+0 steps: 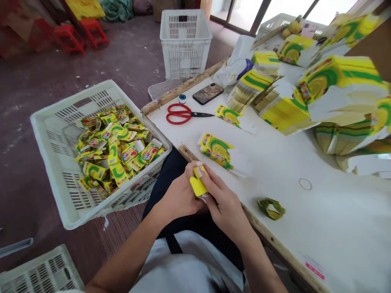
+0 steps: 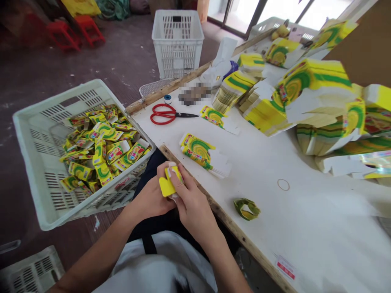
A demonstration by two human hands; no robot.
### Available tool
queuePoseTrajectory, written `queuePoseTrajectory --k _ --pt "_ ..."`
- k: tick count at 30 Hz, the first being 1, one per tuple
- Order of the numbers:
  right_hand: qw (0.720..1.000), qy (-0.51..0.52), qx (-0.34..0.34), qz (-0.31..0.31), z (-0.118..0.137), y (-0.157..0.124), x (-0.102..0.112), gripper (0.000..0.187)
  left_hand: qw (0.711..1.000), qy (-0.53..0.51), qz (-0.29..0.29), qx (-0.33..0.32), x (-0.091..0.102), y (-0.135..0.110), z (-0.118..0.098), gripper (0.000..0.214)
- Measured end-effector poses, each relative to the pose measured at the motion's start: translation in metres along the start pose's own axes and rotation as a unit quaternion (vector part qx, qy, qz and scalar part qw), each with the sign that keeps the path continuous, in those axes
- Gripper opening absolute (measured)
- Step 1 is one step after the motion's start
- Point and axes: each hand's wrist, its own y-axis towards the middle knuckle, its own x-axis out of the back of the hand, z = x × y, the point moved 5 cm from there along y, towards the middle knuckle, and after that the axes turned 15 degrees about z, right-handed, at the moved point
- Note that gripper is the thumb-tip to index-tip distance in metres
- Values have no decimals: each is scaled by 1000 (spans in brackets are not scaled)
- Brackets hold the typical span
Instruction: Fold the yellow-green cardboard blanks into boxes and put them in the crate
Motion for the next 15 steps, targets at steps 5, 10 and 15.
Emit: queuePoseTrajectory --k 5,10,15 --pt "996 -8 0 -91 -7 1 13 53 994 -11 -80 73 7 -9 5 71" --pt "997 -33 31 -56 -13 -1 15 49 993 25 -86 80 21 -20 4 49" --pt "997 -60 36 26 -16 1 18 44 995 43 -74 56 30 -19 2 45"
